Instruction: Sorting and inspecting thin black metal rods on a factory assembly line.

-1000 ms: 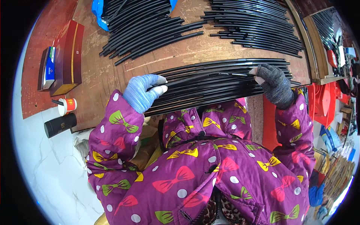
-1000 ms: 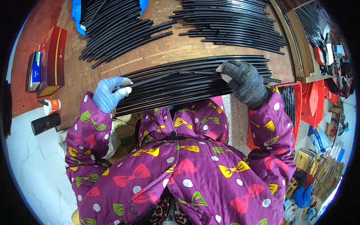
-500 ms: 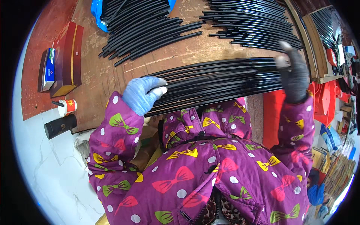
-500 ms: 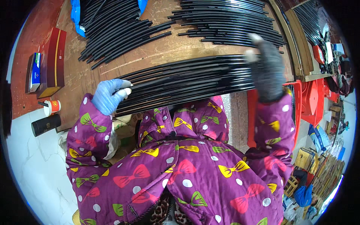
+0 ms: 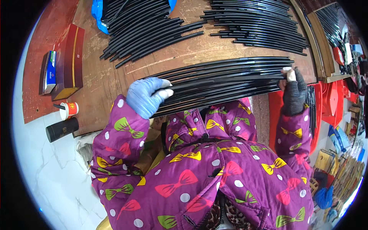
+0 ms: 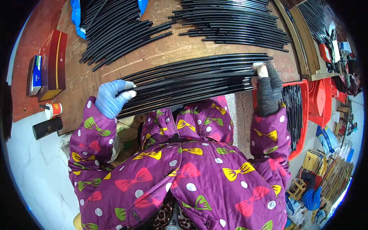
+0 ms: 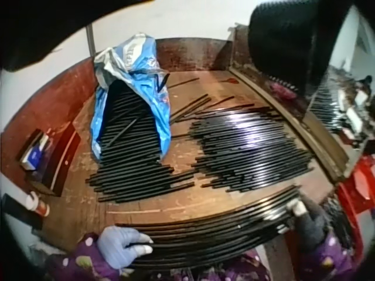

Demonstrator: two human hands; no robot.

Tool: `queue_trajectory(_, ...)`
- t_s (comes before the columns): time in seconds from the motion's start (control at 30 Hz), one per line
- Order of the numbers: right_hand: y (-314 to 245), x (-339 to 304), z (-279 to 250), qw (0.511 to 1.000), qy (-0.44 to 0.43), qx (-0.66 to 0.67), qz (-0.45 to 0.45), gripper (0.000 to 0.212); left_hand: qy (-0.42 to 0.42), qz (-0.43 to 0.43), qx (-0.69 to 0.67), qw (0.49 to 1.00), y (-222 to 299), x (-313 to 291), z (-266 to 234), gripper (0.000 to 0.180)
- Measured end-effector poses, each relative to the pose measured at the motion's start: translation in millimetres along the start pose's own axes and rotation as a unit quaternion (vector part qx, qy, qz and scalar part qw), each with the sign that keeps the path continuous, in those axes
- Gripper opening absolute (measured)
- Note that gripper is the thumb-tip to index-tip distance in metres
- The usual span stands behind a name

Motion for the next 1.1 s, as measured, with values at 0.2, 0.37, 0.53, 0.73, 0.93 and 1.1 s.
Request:
queue_trajectory(0.2,-7.9,-2.5,21.6,0.999,0.001,-0.017,0.037,0.024,-0.001,0.014,0.017,1.0,10.2,-5.9,0.1,0.02)
queue_trajectory(0.37,-22.8,-8.4,50.7,0.995,-0.085,-0.05,-0.011,0.03,0.018,0.017,-0.005,1.0,8.4,-6.9,6.3,0.02)
queue_trajectory(0.53,-33.5,-53.3,118.7,0.959,-0.281,-0.014,0.041,0.024,-0.014,0.107,0.075,0.991,27.8,0.1,20.5,0.02)
queue_trajectory(0.73,-34.1,-40.3,94.7,0.971,-0.224,0.001,0.086,0.019,-0.01,0.087,0.054,0.995,5.8,-6.2,6.0,0.021)
queue_trajectory(0.93,-12.5,-14.5,39.6,0.981,-0.13,0.047,0.138,0.019,-0.001,-0.072,-0.044,0.996,-35.3,-12.1,-7.3,0.018)
queue_trajectory(1.1,-3.0,-12.9,30.8,0.98,-0.127,0.089,0.127,0.02,-0.036,-0.145,-0.106,0.983,-50.4,-13.5,-11.3,0.019)
Point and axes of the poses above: each hand's wrist, its own x-axis towards the middle knuckle, its own z-axis out of the palm, y = z × x, the point moved 4 cm from there along x, towards the middle knuckle, and after that the axes turned 1 degree about -z, right-handed, at the moved point
